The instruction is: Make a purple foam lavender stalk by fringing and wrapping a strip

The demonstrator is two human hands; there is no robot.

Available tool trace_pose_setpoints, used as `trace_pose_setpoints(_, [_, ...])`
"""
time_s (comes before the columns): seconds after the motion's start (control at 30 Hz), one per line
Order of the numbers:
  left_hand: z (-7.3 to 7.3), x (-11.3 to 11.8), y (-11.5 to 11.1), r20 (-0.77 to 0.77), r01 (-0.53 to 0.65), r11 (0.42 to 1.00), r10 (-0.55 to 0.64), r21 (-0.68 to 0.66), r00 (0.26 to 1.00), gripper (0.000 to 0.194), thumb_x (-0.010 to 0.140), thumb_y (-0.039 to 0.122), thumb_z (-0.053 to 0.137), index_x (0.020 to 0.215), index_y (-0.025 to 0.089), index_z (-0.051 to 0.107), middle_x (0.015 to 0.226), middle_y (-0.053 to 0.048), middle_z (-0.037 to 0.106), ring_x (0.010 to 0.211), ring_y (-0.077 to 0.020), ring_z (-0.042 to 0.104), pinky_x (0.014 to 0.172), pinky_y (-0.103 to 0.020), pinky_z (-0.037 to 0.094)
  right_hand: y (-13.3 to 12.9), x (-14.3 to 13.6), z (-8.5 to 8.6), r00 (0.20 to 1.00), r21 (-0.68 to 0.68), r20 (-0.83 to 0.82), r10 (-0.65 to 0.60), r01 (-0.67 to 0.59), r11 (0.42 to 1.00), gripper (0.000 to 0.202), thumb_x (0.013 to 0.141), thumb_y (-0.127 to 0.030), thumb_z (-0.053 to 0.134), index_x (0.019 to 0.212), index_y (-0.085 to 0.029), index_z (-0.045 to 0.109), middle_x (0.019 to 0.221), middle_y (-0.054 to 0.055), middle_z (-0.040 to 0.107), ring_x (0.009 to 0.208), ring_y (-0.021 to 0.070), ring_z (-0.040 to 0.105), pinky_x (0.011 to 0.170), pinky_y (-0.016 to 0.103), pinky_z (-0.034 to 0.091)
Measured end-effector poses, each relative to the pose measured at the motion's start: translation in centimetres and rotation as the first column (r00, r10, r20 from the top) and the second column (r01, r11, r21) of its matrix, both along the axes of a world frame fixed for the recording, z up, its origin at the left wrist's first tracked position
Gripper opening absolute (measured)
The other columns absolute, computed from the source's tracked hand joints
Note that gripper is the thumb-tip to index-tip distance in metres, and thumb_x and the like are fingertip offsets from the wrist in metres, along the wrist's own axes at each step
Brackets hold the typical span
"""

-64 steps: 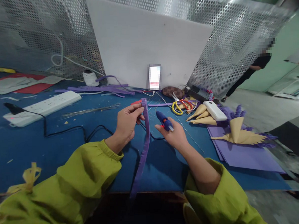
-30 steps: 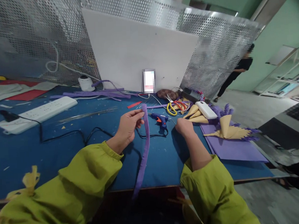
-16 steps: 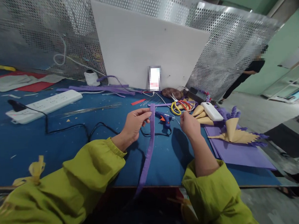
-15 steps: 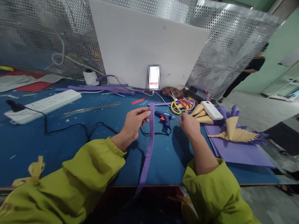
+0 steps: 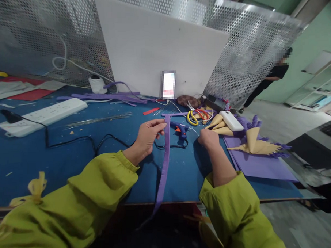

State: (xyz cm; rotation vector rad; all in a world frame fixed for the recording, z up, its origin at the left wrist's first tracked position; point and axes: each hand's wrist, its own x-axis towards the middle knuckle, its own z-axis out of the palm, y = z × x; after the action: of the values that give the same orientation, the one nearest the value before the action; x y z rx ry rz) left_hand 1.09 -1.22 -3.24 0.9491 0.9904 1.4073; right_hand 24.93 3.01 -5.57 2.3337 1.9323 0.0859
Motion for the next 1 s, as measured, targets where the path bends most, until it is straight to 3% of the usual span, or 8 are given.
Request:
trace_pose_setpoints(0.2, [0.2, -0.1, -0.1, -0.036, 0.014, 0.999, -0.013, 0.040, 0.999, 0.015, 0.063, 0.024, 0.076, 0.077, 0.017, 0.077, 0.068, 0.000, 0.063, 0.057, -0.0083, 0.048, 0.049, -0.023, 0.028, -1.6, -0.8, 1.8, 1.000, 0.245, -0.015, -0.020, 0.023, 0.969, 0.032, 0.092, -0.021, 0.046, 0.118, -0.008, 0.059, 0.100, 0.020, 0.072, 0.096, 0.0304, 0.069, 0.076, 0.035, 0.049])
trace_pose_setpoints(0.23, [0.3, -0.1, -0.1, -0.043, 0.020, 0.999, -0.018, 0.048, 0.999, 0.015, 0.064, 0.023, 0.075, 0.077, 0.017, 0.077, 0.068, 0.000, 0.063, 0.057, -0.0085, 0.047, 0.050, -0.023, 0.028, -2.0, -1.0, 2.1, 0.999, 0.345, -0.049, 0.023, -0.005, 0.939, 0.031, 0.091, -0.021, 0.046, 0.116, -0.010, 0.060, 0.097, 0.019, 0.072, 0.095, 0.0304, 0.069, 0.075, 0.035, 0.048])
trace_pose_setpoints(0.3, [0.3, -0.1, -0.2, -0.056, 0.025, 0.998, -0.022, 0.054, 0.998, 0.014, 0.064, 0.023, 0.074, 0.077, 0.018, 0.077, 0.068, 0.001, 0.063, 0.059, -0.0089, 0.046, 0.051, -0.024, 0.028, -2.8, -1.6, 2.6, 0.961, 0.538, -0.151, 0.233, -0.118, 0.835, 0.029, 0.092, -0.019, 0.044, 0.115, -0.016, 0.062, 0.098, 0.013, 0.072, 0.093, 0.0272, 0.067, 0.074, 0.033, 0.047])
trace_pose_setpoints(0.4, [0.2, -0.1, -0.2, -0.074, 0.030, 0.998, -0.026, 0.060, 0.997, 0.014, 0.066, 0.023, 0.073, 0.078, 0.020, 0.078, 0.072, 0.000, 0.067, 0.062, -0.0099, 0.047, 0.055, -0.024, 0.031, -4.0, -2.8, 2.9, 0.711, 0.684, -0.338, 0.617, -0.265, 0.680, 0.026, 0.094, -0.020, 0.042, 0.110, -0.020, 0.062, 0.096, 0.006, 0.070, 0.082, 0.0190, 0.065, 0.072, 0.029, 0.046])
trace_pose_setpoints(0.47, [0.1, -0.1, -0.1, -0.071, 0.037, 0.997, -0.032, 0.065, 0.997, 0.014, 0.067, 0.023, 0.072, 0.079, 0.021, 0.079, 0.078, -0.001, 0.070, 0.066, -0.0106, 0.050, 0.057, -0.024, 0.033, -4.6, -3.7, 2.9, 0.554, 0.707, -0.422, 0.718, -0.294, 0.643, 0.021, 0.095, -0.023, 0.042, 0.099, -0.020, 0.062, 0.088, 0.004, 0.068, 0.075, 0.0165, 0.062, 0.069, 0.027, 0.046])
trace_pose_setpoints(0.57, [0.2, -0.1, -0.2, -0.047, 0.032, 0.997, -0.029, 0.065, 0.998, 0.015, 0.066, 0.022, 0.073, 0.080, 0.022, 0.079, 0.082, -0.001, 0.072, 0.069, -0.0116, 0.053, 0.059, -0.024, 0.035, -5.2, -4.7, 2.8, 0.480, 0.696, -0.471, 0.740, -0.313, 0.646, 0.019, 0.095, -0.029, 0.048, 0.085, -0.021, 0.062, 0.077, 0.001, 0.065, 0.070, 0.0153, 0.059, 0.066, 0.025, 0.044])
trace_pose_setpoints(0.73, [0.5, 0.1, -0.5, -0.029, 0.039, 0.998, -0.037, 0.050, 0.999, 0.017, 0.065, 0.021, 0.073, 0.080, 0.020, 0.079, 0.083, -0.002, 0.072, 0.070, -0.0123, 0.054, 0.060, -0.024, 0.037, -5.5, -5.2, 2.7, 0.504, 0.723, -0.466, 0.727, -0.256, 0.641, 0.023, 0.097, -0.030, 0.047, 0.095, -0.022, 0.069, 0.094, 0.004, 0.072, 0.088, 0.0179, 0.067, 0.077, 0.027, 0.049])
trace_pose_setpoints(1.0, [0.6, 0.2, -0.6, 0.003, 0.089, 0.995, -0.089, 0.051, 0.996, 0.020, 0.066, 0.019, 0.070, 0.085, 0.021, 0.079, 0.086, -0.002, 0.072, 0.074, -0.0128, 0.055, 0.062, -0.023, 0.040, -5.4, -5.4, 2.3, 0.536, 0.709, -0.448, 0.716, -0.275, 0.649, 0.023, 0.097, -0.026, 0.048, 0.099, -0.021, 0.070, 0.096, 0.004, 0.073, 0.088, 0.0174, 0.068, 0.081, 0.026, 0.049])
